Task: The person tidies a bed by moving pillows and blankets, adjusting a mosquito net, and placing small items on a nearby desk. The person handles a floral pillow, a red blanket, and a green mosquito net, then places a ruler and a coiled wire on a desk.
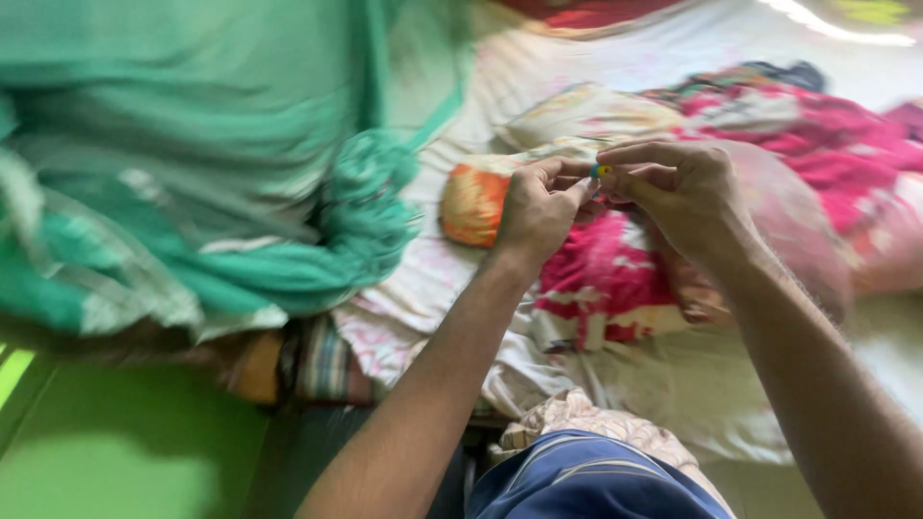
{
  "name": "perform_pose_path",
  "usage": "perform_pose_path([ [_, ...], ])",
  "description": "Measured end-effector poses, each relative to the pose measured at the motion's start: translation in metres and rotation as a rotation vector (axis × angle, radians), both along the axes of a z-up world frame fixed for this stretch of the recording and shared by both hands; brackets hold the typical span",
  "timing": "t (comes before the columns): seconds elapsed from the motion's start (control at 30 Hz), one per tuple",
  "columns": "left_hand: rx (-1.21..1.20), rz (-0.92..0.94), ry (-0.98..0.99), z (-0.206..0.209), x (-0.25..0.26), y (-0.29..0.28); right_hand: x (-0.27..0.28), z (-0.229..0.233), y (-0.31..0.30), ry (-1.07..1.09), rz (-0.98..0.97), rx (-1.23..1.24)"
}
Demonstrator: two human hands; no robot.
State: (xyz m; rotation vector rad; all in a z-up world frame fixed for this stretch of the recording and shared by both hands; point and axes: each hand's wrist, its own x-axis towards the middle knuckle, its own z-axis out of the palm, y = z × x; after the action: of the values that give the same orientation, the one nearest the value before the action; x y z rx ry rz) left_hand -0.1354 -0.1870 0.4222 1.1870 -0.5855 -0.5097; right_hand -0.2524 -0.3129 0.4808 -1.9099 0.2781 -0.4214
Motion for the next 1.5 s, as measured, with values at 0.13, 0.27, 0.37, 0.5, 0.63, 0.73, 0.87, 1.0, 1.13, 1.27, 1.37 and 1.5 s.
perform_pose_path([
  [0.13,0.060,-0.207,-0.062,0.008,-0.039,-0.073,-0.069,0.004,-0.048,-0.192,-0.109,-0.039],
  [0.27,0.073,-0.397,-0.092,0.015,-0.098,-0.152,-0.143,0.008,-0.094,-0.208,-0.346,-0.094],
  [0.37,0.013,-0.595,-0.108,0.018,-0.152,-0.212,-0.210,0.012,-0.122,-0.126,-0.578,-0.132],
  [0.5,-0.042,-0.848,-0.092,0.028,-0.237,-0.288,-0.296,0.024,-0.151,-0.168,-0.803,-0.185],
  [0.63,-0.102,-1.081,-0.138,0.043,-0.330,-0.345,-0.384,0.036,-0.160,-0.188,-1.082,-0.237],
  [0.73,-0.130,-1.243,-0.173,0.054,-0.404,-0.368,-0.445,0.038,-0.150,-0.234,-1.248,-0.271],
  [0.87,-0.149,-1.481,-0.183,0.062,-0.501,-0.371,-0.519,0.040,-0.120,-0.271,-1.460,-0.333],
  [1.0,-0.172,-1.718,-0.176,0.063,-0.589,-0.359,-0.579,0.038,-0.084,-0.181,-1.744,-0.366],
  [1.13,-0.202,-1.953,-0.161,0.068,-0.668,-0.345,-0.624,0.037,-0.049,-0.172,-1.939,-0.432],
  [1.27,-0.260,-2.112,-0.172,0.075,-0.738,-0.330,-0.665,0.043,-0.026,-0.145,-2.144,-0.477],
  [1.37,-0.284,-2.205,-0.203,0.084,-0.788,-0.326,-0.690,0.050,-0.018,-0.125,-2.281,-0.501],
  [1.5,-0.392,-2.338,-0.183,0.097,-0.854,-0.322,-0.722,0.062,-0.012,-0.049,-2.440,-0.553],
])
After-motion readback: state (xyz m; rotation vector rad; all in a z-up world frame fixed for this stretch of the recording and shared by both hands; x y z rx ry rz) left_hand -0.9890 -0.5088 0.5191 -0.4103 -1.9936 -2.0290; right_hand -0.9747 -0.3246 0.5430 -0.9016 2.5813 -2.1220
